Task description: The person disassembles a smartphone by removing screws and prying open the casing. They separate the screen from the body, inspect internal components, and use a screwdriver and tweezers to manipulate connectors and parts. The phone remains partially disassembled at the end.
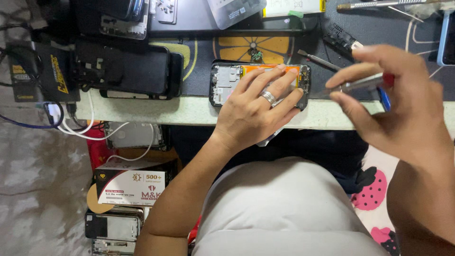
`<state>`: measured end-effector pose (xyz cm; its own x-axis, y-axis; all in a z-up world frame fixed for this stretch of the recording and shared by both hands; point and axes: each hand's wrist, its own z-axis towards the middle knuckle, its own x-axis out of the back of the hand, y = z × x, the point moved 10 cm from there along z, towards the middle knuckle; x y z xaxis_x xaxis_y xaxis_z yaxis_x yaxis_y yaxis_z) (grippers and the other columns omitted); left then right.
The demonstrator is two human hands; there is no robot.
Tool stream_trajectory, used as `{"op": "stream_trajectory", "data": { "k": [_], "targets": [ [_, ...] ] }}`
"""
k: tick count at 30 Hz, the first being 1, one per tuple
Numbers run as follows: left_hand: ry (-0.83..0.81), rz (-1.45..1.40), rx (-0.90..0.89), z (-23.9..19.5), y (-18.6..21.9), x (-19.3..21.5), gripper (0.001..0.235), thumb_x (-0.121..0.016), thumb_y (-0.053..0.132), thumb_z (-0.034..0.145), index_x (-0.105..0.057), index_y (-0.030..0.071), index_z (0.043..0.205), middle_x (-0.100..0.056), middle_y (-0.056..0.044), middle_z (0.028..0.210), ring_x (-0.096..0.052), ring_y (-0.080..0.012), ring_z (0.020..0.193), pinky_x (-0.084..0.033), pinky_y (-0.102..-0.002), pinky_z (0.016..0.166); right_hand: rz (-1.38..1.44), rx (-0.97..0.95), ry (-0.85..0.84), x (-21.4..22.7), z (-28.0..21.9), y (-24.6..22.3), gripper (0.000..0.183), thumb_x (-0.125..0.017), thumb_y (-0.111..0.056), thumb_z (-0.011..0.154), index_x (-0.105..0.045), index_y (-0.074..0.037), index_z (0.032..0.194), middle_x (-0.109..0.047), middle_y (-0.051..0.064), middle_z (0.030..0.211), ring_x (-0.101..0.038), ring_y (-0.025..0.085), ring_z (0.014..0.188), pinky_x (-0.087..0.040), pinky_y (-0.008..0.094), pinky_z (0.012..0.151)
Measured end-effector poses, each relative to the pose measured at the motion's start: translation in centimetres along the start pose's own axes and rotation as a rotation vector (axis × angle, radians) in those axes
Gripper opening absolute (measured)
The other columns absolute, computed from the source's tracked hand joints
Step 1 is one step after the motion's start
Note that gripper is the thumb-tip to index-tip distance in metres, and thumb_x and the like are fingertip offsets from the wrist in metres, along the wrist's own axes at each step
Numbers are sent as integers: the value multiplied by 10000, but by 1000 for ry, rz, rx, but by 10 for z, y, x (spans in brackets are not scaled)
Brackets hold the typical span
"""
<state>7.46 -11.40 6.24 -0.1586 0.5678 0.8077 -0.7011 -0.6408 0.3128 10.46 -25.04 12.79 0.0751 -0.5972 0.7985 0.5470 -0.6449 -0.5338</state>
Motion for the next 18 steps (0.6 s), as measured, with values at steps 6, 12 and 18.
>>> {"op": "stream_trajectory", "data": {
  "k": [6, 12, 18],
  "targets": [
    [1, -5, 2, 0, 0, -2, 334, -792, 311, 991, -689, 122, 1246, -582, -92, 1444, -550, -271, 1366, -433, -443, 1178, 110, -27, 24, -16, -23, 10, 598, -806, 78, 898, -422, 8, 1351, -743, 116, 996, -578, 108, 758, -415, 239, 659],
    [-4, -12, 8, -1, -1, -3, 348, -785, 313, 985, -690, 120, 1259, -581, -91, 1445, -544, -268, 1362, -431, -449, 1179, 100, -7, 21, -23, -21, 3, 602, -801, 54, 912, -417, -3, 1373, -734, 123, 1045, -682, 172, 882, -520, 293, 757],
    [-3, -3, 10, -4, -2, -2, 351, -775, 312, 985, -684, 116, 1261, -580, -94, 1451, -537, -279, 1372, -428, -450, 1180, -138, 178, 14, -28, -15, -27, 592, -863, -40, 868, -455, 19, 1292, -710, 148, 943, -699, 307, 824, -523, 382, 677]
  ]
}}
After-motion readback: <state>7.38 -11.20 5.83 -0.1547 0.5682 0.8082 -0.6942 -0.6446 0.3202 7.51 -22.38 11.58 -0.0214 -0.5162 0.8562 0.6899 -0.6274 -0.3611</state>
